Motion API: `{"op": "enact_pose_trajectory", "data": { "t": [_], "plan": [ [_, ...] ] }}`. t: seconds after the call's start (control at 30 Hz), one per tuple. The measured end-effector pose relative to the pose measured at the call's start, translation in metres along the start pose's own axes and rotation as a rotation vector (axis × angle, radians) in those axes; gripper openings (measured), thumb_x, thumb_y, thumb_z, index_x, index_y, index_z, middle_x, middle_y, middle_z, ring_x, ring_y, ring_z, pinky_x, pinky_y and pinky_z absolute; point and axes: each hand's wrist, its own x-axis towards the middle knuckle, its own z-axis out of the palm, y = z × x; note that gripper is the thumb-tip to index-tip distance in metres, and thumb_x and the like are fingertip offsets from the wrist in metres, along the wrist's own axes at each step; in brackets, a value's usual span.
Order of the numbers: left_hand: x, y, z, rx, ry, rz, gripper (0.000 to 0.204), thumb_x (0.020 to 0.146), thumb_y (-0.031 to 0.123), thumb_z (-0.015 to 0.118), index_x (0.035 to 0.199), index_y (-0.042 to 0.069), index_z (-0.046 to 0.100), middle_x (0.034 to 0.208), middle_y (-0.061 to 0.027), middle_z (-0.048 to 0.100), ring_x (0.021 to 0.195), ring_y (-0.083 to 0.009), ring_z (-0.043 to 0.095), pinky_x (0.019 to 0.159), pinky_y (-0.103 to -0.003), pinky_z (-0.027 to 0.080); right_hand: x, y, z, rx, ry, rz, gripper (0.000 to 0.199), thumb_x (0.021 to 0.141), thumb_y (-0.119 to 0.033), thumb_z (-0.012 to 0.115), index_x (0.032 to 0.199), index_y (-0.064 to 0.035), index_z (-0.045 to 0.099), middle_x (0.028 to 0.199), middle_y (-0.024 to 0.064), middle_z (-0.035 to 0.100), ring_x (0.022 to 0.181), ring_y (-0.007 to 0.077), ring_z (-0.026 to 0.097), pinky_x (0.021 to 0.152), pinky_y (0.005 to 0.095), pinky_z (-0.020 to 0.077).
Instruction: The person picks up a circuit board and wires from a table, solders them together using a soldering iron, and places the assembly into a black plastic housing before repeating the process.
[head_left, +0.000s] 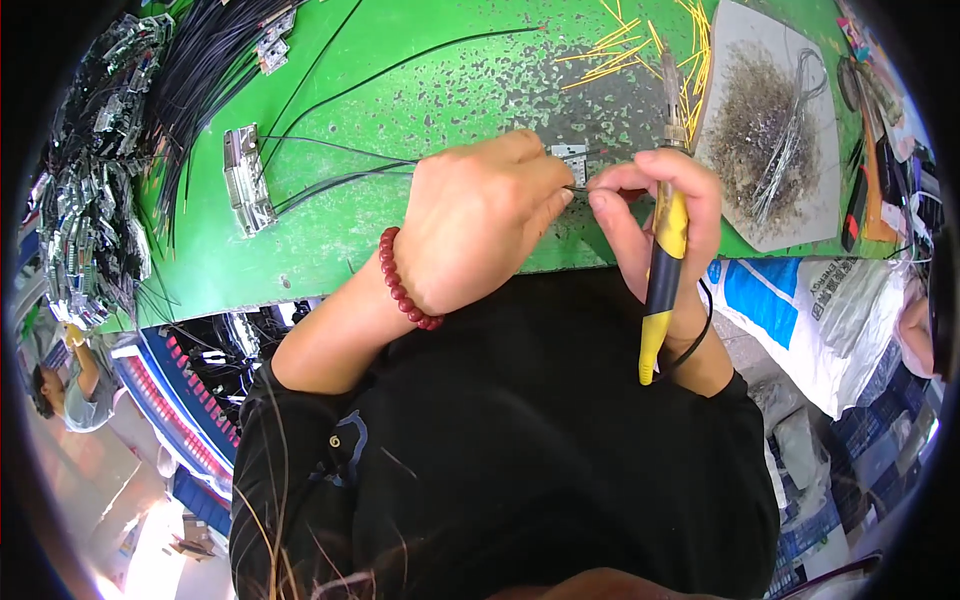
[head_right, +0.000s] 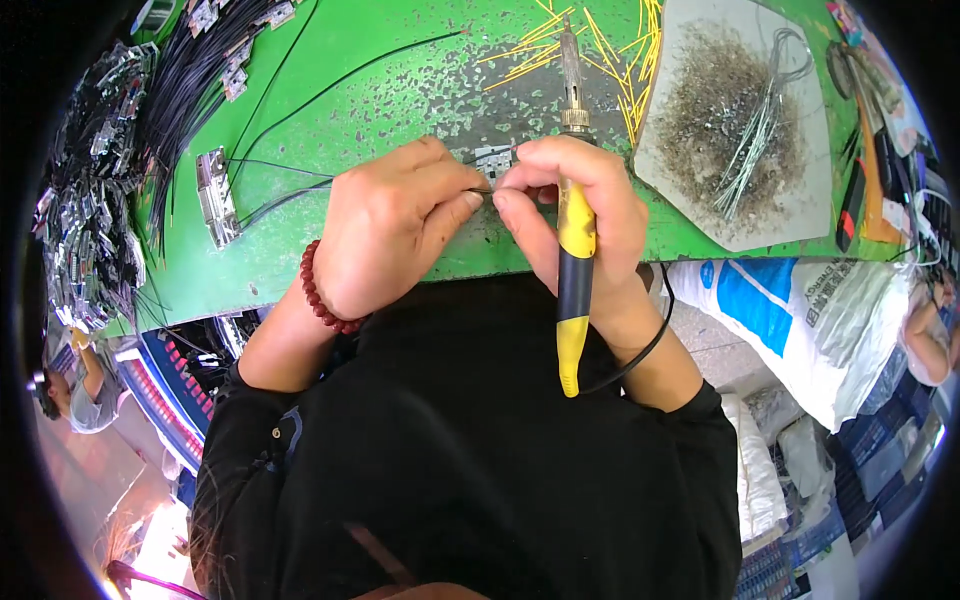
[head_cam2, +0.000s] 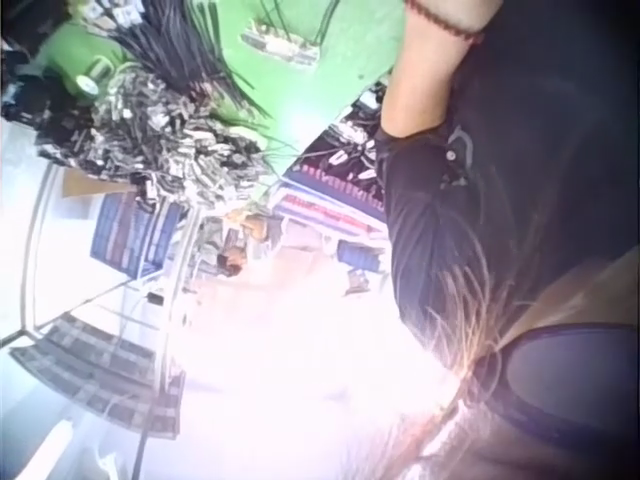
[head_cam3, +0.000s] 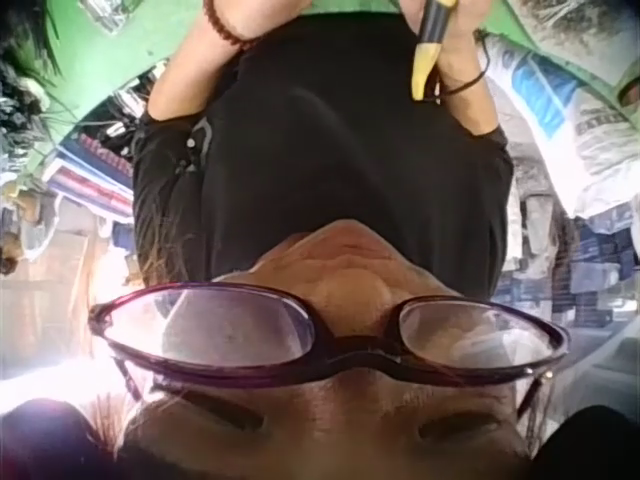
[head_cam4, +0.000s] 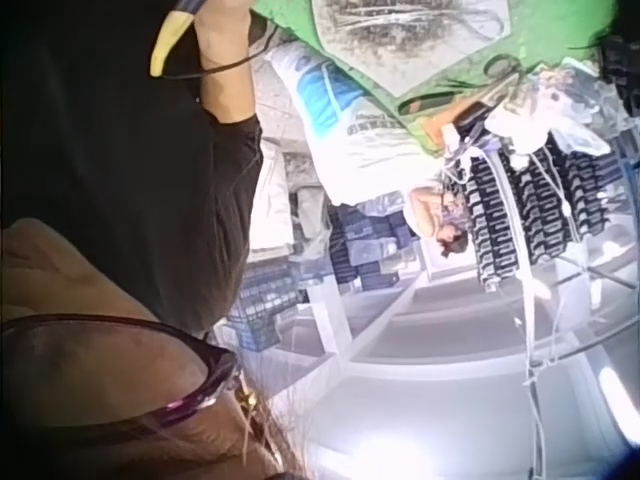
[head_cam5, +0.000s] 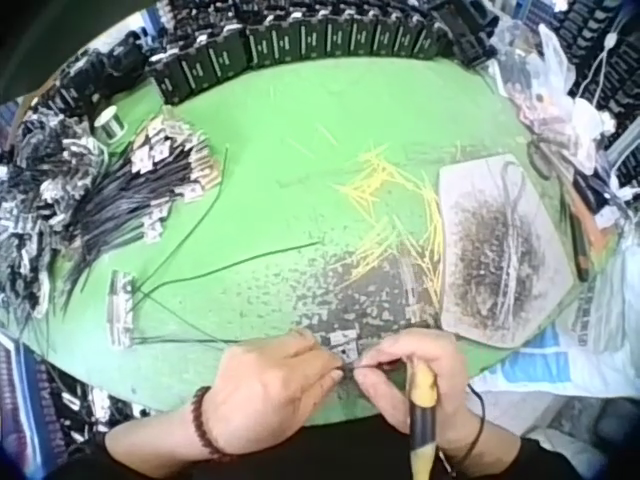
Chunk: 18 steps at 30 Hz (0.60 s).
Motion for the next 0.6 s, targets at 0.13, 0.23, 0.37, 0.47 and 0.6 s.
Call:
{"op": "enact_pose_trajectory", "data": {
  "t": [0.13,0.23,0.37,0.47,0.6],
  "plan": [
    [0.000,-0.002,0.004,-0.159,0.152,0.035,0.008,0.075,0.005,0.069,0.082,0.005,0.064,0.076,-0.0085,0.061,0.069,-0.0275,0.060,0.058,-0.036,0.049,-0.001,-0.001,-0.001,0.060,-0.017,0.078,0.040,0.079,0.008,0.068,0.113,-0.0026,0.049,0.084,0.0084,0.065,0.072,0.0119,0.063,0.063,0.0221,0.0490],
    [0.000,-0.001,0.007,-0.191,0.189,0.035,0.008,0.075,0.007,0.069,0.078,0.006,0.062,0.074,-0.0080,0.059,0.068,-0.0279,0.060,0.057,-0.037,0.049,-0.003,-0.002,-0.002,0.150,-0.015,0.179,0.042,0.081,0.007,0.066,0.116,-0.0029,0.046,0.086,0.0098,0.064,0.072,0.0115,0.062,0.061,0.0207,0.0465],
    [0.000,-0.003,0.013,-0.197,0.226,-0.013,0.008,0.076,0.006,0.068,0.078,0.006,0.061,0.073,-0.0089,0.058,0.068,-0.0285,0.060,0.056,-0.037,0.048,-0.009,0.000,-0.003,0.050,0.079,0.037,0.043,0.083,0.009,0.063,0.118,-0.0037,0.041,0.093,0.0153,0.066,0.082,0.0165,0.066,0.067,0.0232,0.0498],
    [-0.001,0.000,0.011,-0.214,0.221,-0.014,0.008,0.076,-0.002,0.068,0.080,0.002,0.061,0.071,-0.0093,0.057,0.066,-0.0246,0.056,0.058,-0.032,0.045,-0.010,0.001,-0.005,0.035,0.040,-0.014,0.040,0.082,0.009,0.064,0.115,-0.0024,0.044,0.093,0.0144,0.068,0.085,0.0171,0.068,0.068,0.0240,0.0517],
    [-0.002,0.001,0.011,-0.217,0.210,-0.043,0.008,0.076,-0.001,0.068,0.080,0.002,0.061,0.070,-0.0087,0.056,0.064,-0.0240,0.055,0.057,-0.031,0.044,-0.011,0.002,-0.001,0.002,0.043,-0.017,0.038,0.081,0.008,0.066,0.112,-0.0011,0.047,0.091,0.0121,0.069,0.083,0.0157,0.068,0.068,0.0234,0.0519]
  ]
}}
